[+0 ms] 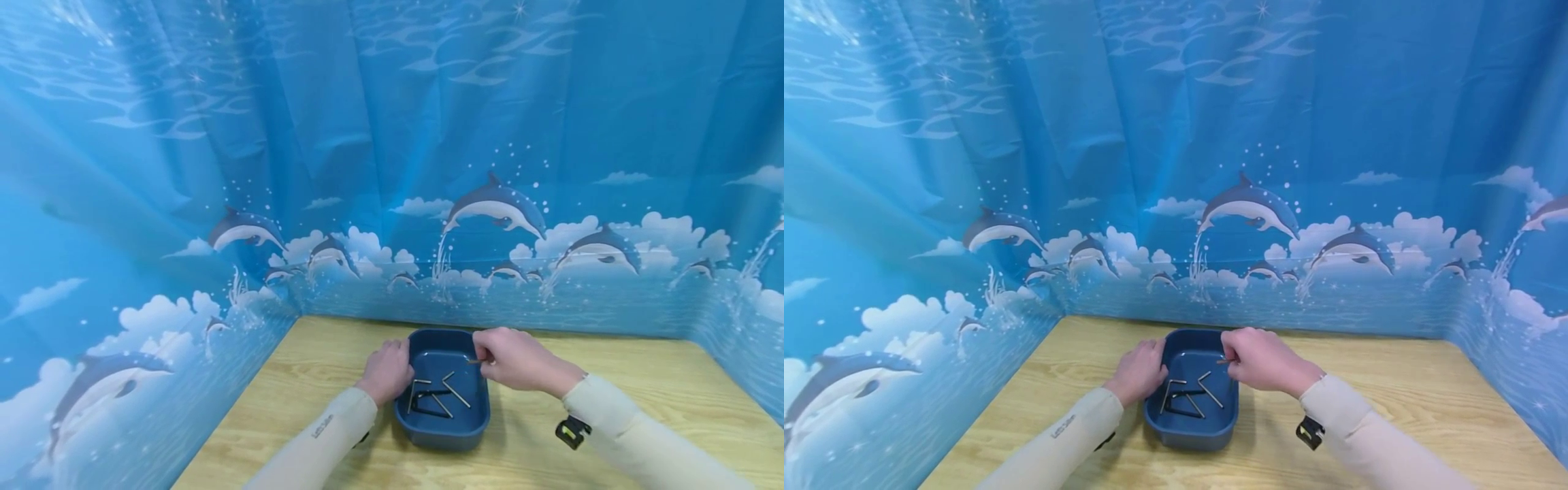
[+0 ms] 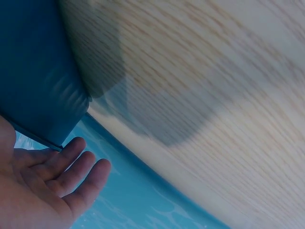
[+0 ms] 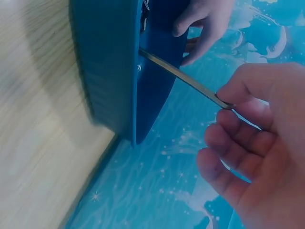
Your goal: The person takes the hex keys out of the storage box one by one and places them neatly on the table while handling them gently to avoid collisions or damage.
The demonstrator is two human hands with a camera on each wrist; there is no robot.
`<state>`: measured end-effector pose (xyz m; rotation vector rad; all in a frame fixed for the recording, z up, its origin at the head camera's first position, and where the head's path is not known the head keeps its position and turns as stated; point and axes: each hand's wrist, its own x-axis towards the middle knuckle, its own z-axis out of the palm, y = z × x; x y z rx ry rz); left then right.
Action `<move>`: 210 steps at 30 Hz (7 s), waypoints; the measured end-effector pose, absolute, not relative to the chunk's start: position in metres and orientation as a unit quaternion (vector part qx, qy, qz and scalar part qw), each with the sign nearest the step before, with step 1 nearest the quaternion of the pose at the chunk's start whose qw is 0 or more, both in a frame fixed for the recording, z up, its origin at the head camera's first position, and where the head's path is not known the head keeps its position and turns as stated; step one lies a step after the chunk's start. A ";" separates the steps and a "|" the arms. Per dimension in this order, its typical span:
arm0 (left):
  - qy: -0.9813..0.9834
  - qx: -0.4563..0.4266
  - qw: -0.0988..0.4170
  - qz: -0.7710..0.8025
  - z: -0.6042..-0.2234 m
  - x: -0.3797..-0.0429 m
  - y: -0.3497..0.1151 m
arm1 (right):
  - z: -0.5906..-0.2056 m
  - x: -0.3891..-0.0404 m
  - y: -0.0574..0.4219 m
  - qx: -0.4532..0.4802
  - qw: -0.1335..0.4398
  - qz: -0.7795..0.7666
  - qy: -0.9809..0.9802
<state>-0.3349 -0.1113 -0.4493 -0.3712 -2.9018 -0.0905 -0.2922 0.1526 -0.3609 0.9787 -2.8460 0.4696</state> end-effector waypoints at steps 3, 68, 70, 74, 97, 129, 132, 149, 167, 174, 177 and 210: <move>-0.986 -0.124 0.108 -0.033 -0.449 -0.335 -0.110 | -0.360 -0.290 0.160 0.322 0.054 0.160 -0.932; -0.984 -0.136 0.112 0.008 -0.444 -0.332 -0.109 | -0.439 -0.358 0.188 0.236 -0.059 0.163 -0.956; -0.985 -0.136 0.110 0.005 -0.443 -0.332 -0.109 | -0.441 -0.359 0.188 0.229 -0.056 0.151 -0.960; -0.986 -0.134 0.104 -0.001 -0.443 -0.332 -0.107 | -0.444 -0.360 0.187 0.227 -0.046 0.138 -0.963; -0.988 -0.123 0.094 -0.016 -0.440 -0.330 -0.107 | -0.450 -0.366 0.193 0.238 -0.058 0.153 -0.957; -0.989 -0.120 0.088 -0.020 -0.441 -0.330 -0.108 | -0.454 -0.365 0.194 0.229 -0.050 0.161 -0.959; -0.989 -0.121 0.088 -0.017 -0.441 -0.330 -0.108 | -0.452 -0.364 0.193 0.217 -0.059 0.160 -0.961; -0.987 -0.125 0.101 -0.022 -0.444 -0.332 -0.109 | -0.407 -0.347 0.164 0.219 0.035 0.135 -0.966; -0.988 -0.121 0.089 -0.044 -0.446 -0.332 -0.112 | -0.375 -0.335 0.107 0.261 0.025 0.133 -0.956; -0.988 -0.116 0.091 -0.047 -0.447 -0.333 -0.115 | -0.376 -0.345 0.083 0.280 -0.049 0.097 -0.954; -0.988 -0.116 0.089 -0.046 -0.447 -0.333 -0.114 | -0.378 -0.348 0.077 0.285 -0.090 0.083 -0.951; -0.989 -0.112 0.090 -0.038 -0.446 -0.335 -0.108 | -0.408 -0.367 0.051 0.213 -0.183 0.084 -0.956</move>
